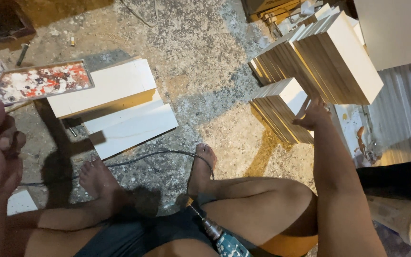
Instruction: The person sits on the floor and uses a metal ruler and a pencil to mark lines on small white wooden boards. They repeatedly measure and draw lines on the boards, stacking them as they work.
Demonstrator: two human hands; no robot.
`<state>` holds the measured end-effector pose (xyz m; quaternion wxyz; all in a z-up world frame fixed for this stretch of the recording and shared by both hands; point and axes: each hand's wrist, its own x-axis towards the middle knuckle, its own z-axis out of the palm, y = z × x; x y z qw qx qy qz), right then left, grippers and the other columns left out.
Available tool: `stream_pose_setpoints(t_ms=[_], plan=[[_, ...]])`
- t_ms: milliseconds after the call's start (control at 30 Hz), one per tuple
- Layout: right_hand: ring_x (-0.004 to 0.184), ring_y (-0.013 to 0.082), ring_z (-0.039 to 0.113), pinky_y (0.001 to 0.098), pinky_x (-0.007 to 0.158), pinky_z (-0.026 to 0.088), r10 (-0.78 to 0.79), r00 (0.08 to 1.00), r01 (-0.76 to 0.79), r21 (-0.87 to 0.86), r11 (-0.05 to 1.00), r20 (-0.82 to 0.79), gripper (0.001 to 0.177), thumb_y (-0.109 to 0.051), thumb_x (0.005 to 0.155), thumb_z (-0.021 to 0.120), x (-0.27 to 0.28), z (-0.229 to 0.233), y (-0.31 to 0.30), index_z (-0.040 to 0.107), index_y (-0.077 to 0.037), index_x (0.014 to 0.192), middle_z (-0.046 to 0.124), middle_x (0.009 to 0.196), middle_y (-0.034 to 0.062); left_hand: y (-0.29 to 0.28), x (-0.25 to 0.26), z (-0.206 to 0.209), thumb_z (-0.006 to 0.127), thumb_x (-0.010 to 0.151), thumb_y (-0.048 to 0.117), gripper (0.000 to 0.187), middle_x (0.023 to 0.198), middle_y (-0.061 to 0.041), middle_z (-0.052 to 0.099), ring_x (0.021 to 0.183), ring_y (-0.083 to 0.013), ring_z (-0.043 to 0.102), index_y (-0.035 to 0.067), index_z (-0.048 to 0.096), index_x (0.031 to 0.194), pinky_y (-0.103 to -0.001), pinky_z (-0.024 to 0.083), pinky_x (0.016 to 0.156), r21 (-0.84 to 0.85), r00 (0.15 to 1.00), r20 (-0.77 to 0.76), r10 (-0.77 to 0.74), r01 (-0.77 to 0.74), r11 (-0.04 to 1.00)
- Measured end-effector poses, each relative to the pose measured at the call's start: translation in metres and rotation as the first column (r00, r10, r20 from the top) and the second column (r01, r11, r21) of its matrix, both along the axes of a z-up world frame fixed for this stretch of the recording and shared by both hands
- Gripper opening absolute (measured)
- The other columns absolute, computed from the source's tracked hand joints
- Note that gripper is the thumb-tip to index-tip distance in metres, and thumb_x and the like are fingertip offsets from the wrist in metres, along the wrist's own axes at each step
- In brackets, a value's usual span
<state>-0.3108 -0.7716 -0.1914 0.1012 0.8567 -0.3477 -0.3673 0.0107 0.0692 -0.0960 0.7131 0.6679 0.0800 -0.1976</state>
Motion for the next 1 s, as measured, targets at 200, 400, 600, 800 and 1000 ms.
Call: stream_pose_setpoints(t_ms=[200,400,600,800,1000], plan=[[0.160,0.0579,0.044,0.0795,0.128,0.035,-0.138,0.980,0.132,0.049,0.990,0.143,0.154,-0.055,0.070,0.109,0.003,-0.011,0.004,0.020,0.005,0.180,0.043,0.174,0.0385,-0.009,-0.001,0.015,0.053,0.141,0.038,0.018,0.078,0.020,0.038,0.063,0.0064,0.026,0.031,0.053,0.124,-0.016,0.025,0.063,0.103,0.999,0.033,0.008,-0.011,0.995],[0.146,0.0568,0.056,0.0729,0.121,0.045,-0.146,0.959,0.141,0.037,0.989,0.242,0.138,-0.041,0.072,0.111,0.002,-0.013,0.002,0.030,0.004,0.175,0.046,0.167,0.0349,0.008,0.009,-0.014,0.063,0.133,0.048,0.029,0.073,0.021,0.045,0.061,0.0050,0.037,0.032,0.058,0.109,-0.015,0.033,0.062,-0.091,1.000,-0.007,-0.001,0.000,0.996],[0.131,0.0562,0.066,0.0634,0.110,0.054,-0.086,0.876,-0.003,0.183,0.983,0.475,0.131,-0.020,0.060,0.112,0.008,0.009,0.024,0.044,0.007,0.168,0.064,0.150,0.0368,-0.064,-0.009,0.105,0.055,0.126,0.023,0.018,0.089,0.009,0.050,0.065,-0.0010,0.048,0.024,0.054,0.144,-0.024,0.022,0.045,0.285,0.994,0.005,0.112,-0.109,0.952],[0.115,0.0466,0.077,0.0585,0.090,0.065,0.363,0.796,-0.469,0.115,0.875,0.485,0.132,-0.046,0.054,0.106,0.075,0.036,0.109,0.056,0.000,0.166,0.075,0.141,0.0268,-0.069,-0.008,0.105,0.064,0.120,0.012,0.031,0.104,0.004,0.064,0.066,0.0008,0.045,0.006,0.062,0.150,-0.017,0.039,0.060,-0.021,0.979,0.128,0.160,-0.159,0.987],[0.109,0.0508,0.077,0.0800,0.099,0.054,0.726,0.569,-0.818,0.183,0.545,0.385,0.091,-0.034,0.078,0.088,0.158,0.015,0.273,0.051,-0.003,0.155,0.068,0.143,0.0326,-0.072,-0.009,0.098,0.074,0.112,0.010,0.047,0.101,0.000,0.068,0.063,-0.0003,0.048,-0.001,0.059,0.155,-0.016,0.037,0.051,-0.258,0.973,0.070,0.219,-0.194,0.947]])
